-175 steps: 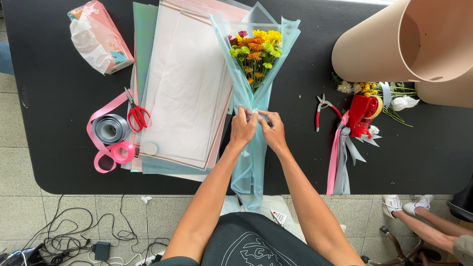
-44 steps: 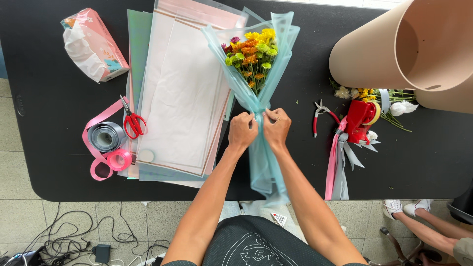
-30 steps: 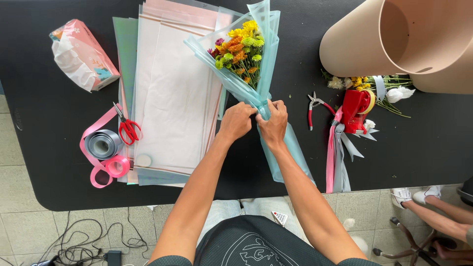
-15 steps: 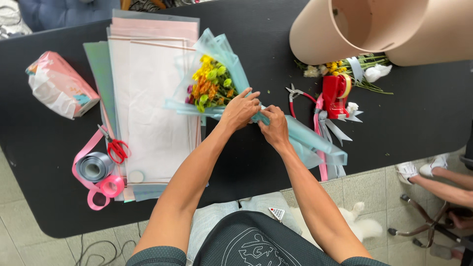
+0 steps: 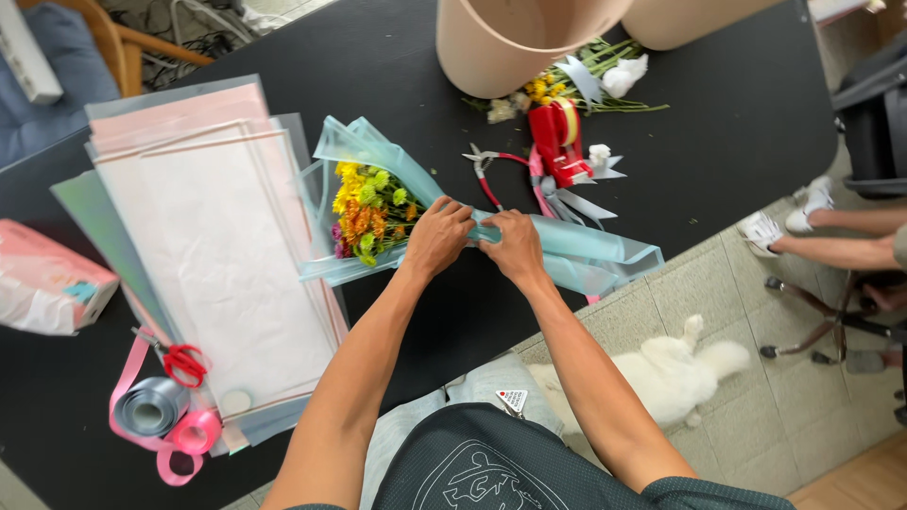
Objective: The person wraps a bouquet of flowers in light blue translucent paper, securing the paper around the stems by hand.
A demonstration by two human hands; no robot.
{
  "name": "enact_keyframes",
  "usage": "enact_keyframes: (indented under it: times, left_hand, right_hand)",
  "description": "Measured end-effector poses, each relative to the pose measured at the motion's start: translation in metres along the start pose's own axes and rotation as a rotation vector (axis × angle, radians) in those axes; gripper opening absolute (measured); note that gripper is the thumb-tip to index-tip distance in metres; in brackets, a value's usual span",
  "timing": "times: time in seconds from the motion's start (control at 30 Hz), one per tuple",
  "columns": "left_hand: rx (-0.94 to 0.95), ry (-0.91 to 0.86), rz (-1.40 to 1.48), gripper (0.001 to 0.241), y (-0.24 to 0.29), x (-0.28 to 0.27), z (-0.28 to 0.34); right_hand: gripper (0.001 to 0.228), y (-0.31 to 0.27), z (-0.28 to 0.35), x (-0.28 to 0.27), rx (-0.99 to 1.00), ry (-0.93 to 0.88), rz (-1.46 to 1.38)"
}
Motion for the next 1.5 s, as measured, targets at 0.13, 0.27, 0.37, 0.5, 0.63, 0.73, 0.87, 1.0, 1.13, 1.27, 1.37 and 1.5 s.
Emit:
enact_keyframes:
  times: [0.13,0.27,0.37,0.5,0.63,0.73,0.87,1.0,1.13,1.27,1.37,1.5]
  left_hand:
    - [0.013,-0.002,0.017,0.033,0.008,-0.011,-0.003]
    - [0.023,-0.005,0.045,0.03,0.02,-0.009,-0.004]
    - [0.021,-0.021,0.051,0.03,0.032,-0.006,-0.014]
    - [-0.011,-0.072,0.046,0.032,0.038,0.005,-0.019]
    - [-0.041,-0.081,0.071,0.03,0.037,0.006,-0.021]
    - [-0.055,-0.103,0.055,0.032,0.039,0.01,-0.02]
    - [-0.078,-0.111,0.067,0.033,0.037,0.01,-0.022]
    - [-0.088,-0.094,0.074,0.032,0.038,0.007,-0.02]
    - [-0.093,-0.103,0.076,0.032,0.038,0.006,-0.019]
    - [-0.11,-0.076,0.097,0.031,0.037,0.0,-0.022]
    - [-0.118,-0.072,0.104,0.032,0.037,-0.001,-0.02]
    - [-0.111,-0.053,0.11,0.031,0.036,-0.001,-0.019]
  right_hand:
    - [0.026,0.021,-0.015,-0.072,0.08,0.116,-0.28]
    - [0.016,0.107,-0.057,-0.147,0.252,0.482,-0.095]
    - [0.024,0.151,-0.099,-0.144,0.454,0.282,-0.1]
    - [0.011,0.161,-0.109,-0.143,0.641,0.115,-0.26]
    - [0.016,0.142,-0.096,-0.16,0.69,0.119,-0.518]
    - [0.009,0.146,-0.073,-0.177,0.701,0.035,-0.507]
    - [0.022,0.131,-0.023,-0.197,0.733,-0.08,-0.481]
    - [0.026,0.129,0.013,-0.193,0.752,-0.046,-0.599]
    - [0.023,0.174,-0.006,-0.15,0.736,0.06,-0.55]
    - [0.015,0.204,-0.021,-0.12,0.744,0.14,-0.551]
    - [0.017,0.231,-0.03,-0.099,0.748,0.14,-0.539]
    - [0.013,0.216,-0.024,-0.133,0.8,0.103,-0.038]
Point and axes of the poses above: each hand's wrist, its own z-axis away from the middle knuckle, its own x-axis out of the palm, y = z × x, the point moved 10 cm from there along -z, towards the middle knuckle, and after that the axes turned 5 degrees about x, right-handed, at the moved point
